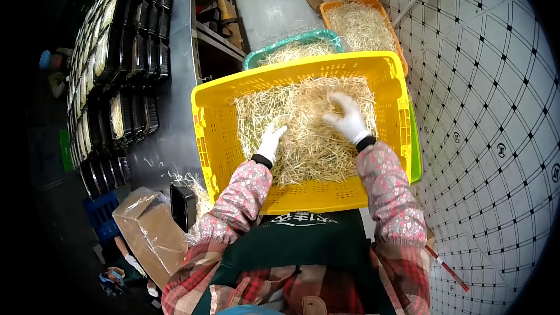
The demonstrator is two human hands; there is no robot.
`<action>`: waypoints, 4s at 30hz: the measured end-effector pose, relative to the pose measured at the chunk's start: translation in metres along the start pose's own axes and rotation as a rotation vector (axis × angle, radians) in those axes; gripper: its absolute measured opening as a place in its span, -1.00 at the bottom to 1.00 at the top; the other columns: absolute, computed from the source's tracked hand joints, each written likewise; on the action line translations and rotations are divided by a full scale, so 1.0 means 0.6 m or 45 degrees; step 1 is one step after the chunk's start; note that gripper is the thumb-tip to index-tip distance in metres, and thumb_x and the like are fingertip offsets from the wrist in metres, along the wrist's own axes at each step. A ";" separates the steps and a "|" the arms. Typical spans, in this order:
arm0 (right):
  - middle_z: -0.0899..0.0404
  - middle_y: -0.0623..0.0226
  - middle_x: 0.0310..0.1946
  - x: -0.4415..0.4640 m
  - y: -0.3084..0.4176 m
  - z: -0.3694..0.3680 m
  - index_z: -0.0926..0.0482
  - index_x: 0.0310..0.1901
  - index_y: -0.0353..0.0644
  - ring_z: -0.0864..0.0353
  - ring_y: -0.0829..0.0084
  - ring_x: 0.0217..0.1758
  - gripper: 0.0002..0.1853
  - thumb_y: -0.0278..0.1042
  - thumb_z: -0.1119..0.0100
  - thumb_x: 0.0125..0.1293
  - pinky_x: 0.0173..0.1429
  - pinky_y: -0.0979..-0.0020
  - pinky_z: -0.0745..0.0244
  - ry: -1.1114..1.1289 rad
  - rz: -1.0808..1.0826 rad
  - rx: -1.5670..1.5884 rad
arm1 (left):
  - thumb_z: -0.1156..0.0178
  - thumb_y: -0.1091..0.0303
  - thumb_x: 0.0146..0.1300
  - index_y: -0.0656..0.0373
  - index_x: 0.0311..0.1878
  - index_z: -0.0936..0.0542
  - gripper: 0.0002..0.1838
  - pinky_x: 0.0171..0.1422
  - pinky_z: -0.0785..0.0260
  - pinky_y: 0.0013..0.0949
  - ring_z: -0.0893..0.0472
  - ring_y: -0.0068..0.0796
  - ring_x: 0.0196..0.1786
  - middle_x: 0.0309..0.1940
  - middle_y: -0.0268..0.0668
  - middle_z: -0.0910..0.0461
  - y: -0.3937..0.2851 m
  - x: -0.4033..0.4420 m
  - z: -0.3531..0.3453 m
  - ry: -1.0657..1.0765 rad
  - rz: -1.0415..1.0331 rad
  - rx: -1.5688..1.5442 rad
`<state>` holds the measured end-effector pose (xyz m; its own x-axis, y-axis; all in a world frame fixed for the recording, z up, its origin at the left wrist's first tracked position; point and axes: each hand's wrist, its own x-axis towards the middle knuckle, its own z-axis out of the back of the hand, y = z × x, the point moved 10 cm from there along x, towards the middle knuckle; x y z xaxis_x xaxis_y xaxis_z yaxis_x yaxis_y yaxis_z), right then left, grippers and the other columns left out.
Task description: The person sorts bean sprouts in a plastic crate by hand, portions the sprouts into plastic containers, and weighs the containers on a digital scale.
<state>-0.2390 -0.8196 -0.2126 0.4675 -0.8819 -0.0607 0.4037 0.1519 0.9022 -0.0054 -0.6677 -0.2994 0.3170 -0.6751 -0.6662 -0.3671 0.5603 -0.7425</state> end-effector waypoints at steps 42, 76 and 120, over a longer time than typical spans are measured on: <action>-0.63 0.06 0.00 -0.154 -0.226 0.078 -0.46 0.15 -0.23 -0.60 0.21 0.07 -0.45 -0.26 -0.39 0.14 0.21 0.26 -0.45 -0.229 -0.614 0.103 | -0.15 0.57 0.34 0.22 0.49 -0.24 -0.35 0.28 -0.44 -0.33 -0.56 -0.33 0.19 0.27 -0.11 -0.48 0.086 0.027 0.030 -0.107 -0.259 0.164; -0.61 -0.10 -0.03 0.050 -0.164 -0.034 -0.52 0.14 -0.25 -0.58 -0.10 0.07 -0.39 0.17 -0.12 0.34 0.17 -0.03 -0.45 -0.047 -0.625 -0.547 | -0.11 0.08 0.46 0.13 0.29 -0.39 -0.53 0.23 -0.40 -0.18 -0.52 -0.31 0.10 0.10 -0.20 -0.52 0.163 0.185 -0.021 -0.432 0.045 -0.181; -0.54 0.07 0.05 -0.117 -0.025 -0.053 -0.13 0.49 -0.03 -0.56 0.04 0.13 -0.14 -0.54 -0.22 0.11 0.03 0.13 -0.59 0.725 -0.051 -0.808 | -0.42 0.30 -0.04 0.07 0.39 -0.36 -0.17 0.16 -0.50 -0.15 -0.62 0.01 0.05 0.06 0.01 -0.57 -0.022 -0.113 -0.171 0.346 -0.389 1.501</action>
<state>-0.2529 -0.7458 -0.2353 0.6985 -0.5593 -0.4464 0.7135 0.4963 0.4946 -0.1118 -0.6787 -0.2374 0.0090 -0.8519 -0.5236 0.7415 0.3569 -0.5681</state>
